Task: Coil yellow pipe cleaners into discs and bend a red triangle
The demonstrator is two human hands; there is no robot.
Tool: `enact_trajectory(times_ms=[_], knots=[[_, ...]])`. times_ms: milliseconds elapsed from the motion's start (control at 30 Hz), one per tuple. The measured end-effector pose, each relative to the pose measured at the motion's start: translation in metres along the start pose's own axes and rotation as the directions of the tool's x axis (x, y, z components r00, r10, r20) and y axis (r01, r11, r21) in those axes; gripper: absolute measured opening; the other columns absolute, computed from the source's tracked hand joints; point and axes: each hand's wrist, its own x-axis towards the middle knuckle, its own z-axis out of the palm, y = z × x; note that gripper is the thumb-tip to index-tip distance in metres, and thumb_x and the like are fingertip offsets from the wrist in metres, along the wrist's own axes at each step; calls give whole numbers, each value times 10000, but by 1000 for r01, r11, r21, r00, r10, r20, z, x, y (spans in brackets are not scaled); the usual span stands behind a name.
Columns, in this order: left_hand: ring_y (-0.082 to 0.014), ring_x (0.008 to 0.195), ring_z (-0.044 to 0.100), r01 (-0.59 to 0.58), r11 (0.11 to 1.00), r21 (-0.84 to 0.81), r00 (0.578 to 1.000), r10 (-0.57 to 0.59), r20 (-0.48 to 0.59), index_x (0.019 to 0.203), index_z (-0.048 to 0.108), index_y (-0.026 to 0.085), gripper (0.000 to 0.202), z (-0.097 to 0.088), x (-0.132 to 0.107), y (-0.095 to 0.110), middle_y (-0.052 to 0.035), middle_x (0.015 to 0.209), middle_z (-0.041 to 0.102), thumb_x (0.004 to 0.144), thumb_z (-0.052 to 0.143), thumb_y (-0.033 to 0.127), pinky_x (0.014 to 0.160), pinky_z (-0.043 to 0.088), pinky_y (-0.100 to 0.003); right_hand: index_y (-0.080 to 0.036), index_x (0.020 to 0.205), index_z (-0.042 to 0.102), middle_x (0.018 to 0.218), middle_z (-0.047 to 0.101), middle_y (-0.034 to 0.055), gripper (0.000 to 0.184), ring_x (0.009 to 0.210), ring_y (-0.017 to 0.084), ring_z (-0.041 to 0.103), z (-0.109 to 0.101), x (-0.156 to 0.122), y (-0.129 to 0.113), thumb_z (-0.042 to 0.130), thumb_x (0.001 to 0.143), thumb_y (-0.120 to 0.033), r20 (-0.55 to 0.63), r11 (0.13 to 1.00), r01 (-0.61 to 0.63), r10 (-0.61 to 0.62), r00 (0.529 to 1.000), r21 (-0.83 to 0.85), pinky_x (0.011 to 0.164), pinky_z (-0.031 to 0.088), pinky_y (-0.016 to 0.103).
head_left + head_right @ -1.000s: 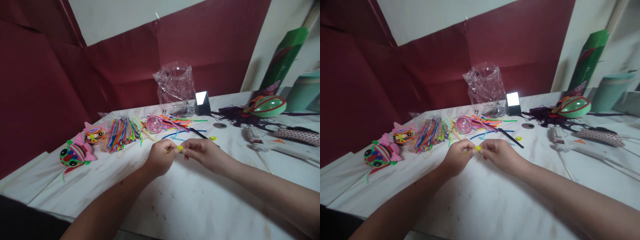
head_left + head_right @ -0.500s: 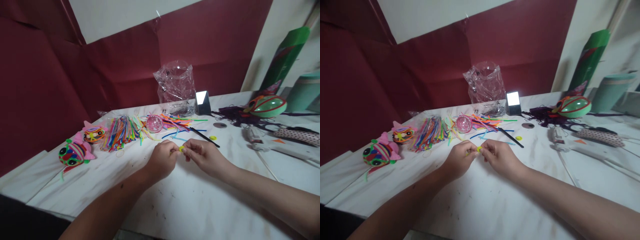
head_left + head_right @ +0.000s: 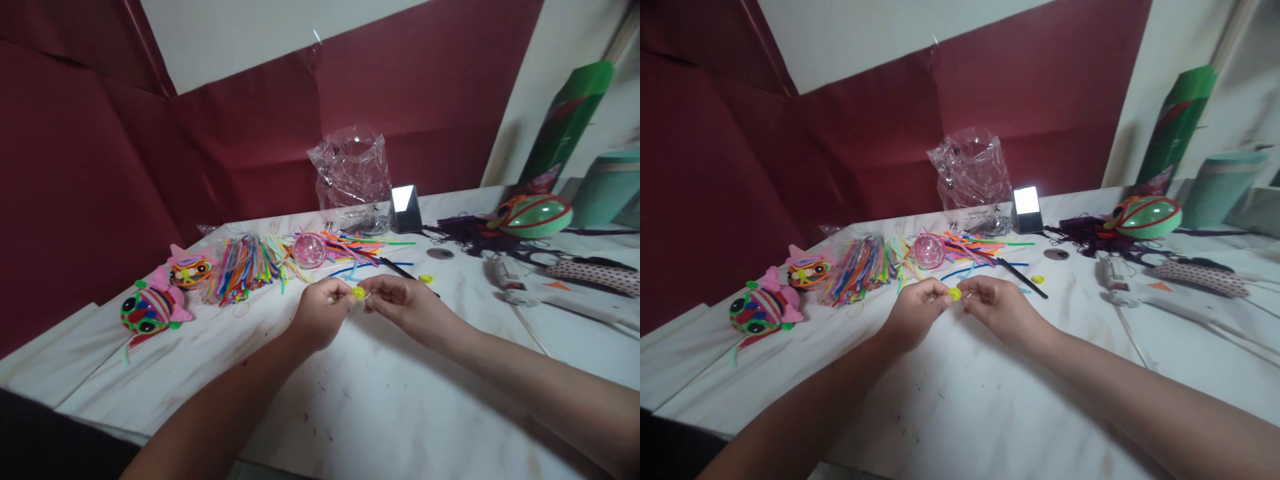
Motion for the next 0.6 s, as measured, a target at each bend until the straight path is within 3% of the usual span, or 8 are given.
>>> enact_trajectory(times_ms=[167, 367, 500, 600], knots=[[-95, 587, 442, -12, 997, -70, 1000, 10, -25, 628, 534, 144, 69, 2, 0, -3, 28, 597, 475, 685, 517, 179, 571, 366, -208, -163, 793, 557, 715, 588, 18, 176, 667, 141, 582, -1, -1, -5, 511, 747, -326, 1, 999, -24, 24, 1000, 21, 672, 460, 293], [-109, 647, 480, -204, 965, 168, 974, 218, -68, 618, 535, 154, 87, 2, -2, -4, 17, 639, 494, 702, 513, 138, 638, 380, -219, -160, 764, 553, 701, 583, 18, 179, 678, 140, 572, 0, -4, -11, 511, 765, -335, -9, 999, 36, -36, 999, 27, 662, 450, 276], [-121, 663, 493, -256, 932, 258, 962, 271, -25, 625, 541, 158, 110, 3, -4, -4, 8, 642, 504, 725, 499, 140, 643, 379, -230, -165, 730, 548, 688, 589, 26, 187, 670, 150, 561, -1, -5, -7, 496, 775, -339, -29, 995, 70, -73, 997, -77, 632, 442, 274], [-126, 664, 496, -249, 927, 281, 965, 262, -9, 628, 541, 158, 103, 5, -6, -3, 5, 642, 511, 718, 500, 128, 642, 378, -235, -176, 699, 530, 646, 575, 18, 158, 613, 142, 532, 0, -8, -7, 470, 783, -296, -55, 960, 124, -142, 988, -249, 561, 417, 253]])
